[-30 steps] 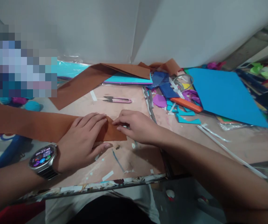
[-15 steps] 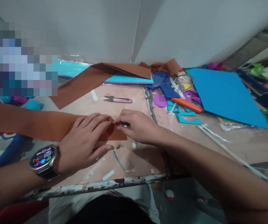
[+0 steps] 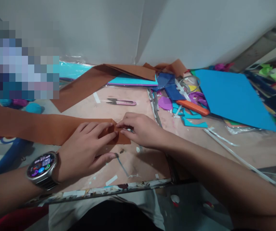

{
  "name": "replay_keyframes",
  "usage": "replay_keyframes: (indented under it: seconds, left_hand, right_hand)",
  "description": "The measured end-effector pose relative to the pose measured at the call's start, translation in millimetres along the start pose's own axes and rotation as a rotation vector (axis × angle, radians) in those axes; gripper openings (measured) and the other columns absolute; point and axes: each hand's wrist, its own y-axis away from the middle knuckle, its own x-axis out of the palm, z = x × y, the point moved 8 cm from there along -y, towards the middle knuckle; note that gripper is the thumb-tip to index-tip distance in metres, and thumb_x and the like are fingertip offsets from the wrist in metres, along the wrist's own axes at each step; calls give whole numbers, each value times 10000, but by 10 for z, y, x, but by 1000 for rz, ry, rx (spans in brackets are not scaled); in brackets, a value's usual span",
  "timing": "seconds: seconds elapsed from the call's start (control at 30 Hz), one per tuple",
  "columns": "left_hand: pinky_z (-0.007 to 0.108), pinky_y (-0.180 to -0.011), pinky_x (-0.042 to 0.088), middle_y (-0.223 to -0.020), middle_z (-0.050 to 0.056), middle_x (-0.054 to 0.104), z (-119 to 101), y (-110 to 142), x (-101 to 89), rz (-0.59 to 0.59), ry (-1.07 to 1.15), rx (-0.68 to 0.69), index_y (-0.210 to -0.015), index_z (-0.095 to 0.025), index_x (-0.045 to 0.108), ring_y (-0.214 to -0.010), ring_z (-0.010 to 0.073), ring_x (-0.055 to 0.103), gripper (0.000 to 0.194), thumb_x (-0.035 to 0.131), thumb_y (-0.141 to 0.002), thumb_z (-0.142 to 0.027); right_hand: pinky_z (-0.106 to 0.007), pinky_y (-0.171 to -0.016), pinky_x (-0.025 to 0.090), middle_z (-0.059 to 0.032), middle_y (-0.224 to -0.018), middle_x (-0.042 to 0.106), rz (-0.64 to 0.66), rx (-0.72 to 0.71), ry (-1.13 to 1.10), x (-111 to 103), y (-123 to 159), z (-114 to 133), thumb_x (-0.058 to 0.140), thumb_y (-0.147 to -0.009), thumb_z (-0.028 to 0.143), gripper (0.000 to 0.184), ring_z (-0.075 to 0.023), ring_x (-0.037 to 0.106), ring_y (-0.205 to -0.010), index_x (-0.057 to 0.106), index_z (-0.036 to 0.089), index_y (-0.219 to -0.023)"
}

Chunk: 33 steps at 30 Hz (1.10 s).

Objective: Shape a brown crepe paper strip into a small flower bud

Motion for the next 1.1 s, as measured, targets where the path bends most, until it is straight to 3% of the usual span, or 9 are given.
replay_keyframes:
  seconds: [0.83,1.1]
  left_hand:
    - [573,-1016,399,-1467,160,532,-16,21,8,8,-16,-8,-1411,-240,579,-1301,385,486,579,493,-977,-613]
    - [607,-1046,375,-1636,142,394,-16,31,30,12,-24,7,-1413,-232,579,-1367,396,438,593,464,-983,-624]
  right_hand:
    - [-309,-861,536,-65,-1051,731,-36,49,-20,18,-1,-14,646,-951,222,220,-189,685,-962,773,238,-1131]
    - [-319,-883,543,-71,-1068,732,-38,58,-16,20,-5,-8,653,-948,230,228,-197,692,-979,776,237,-1139]
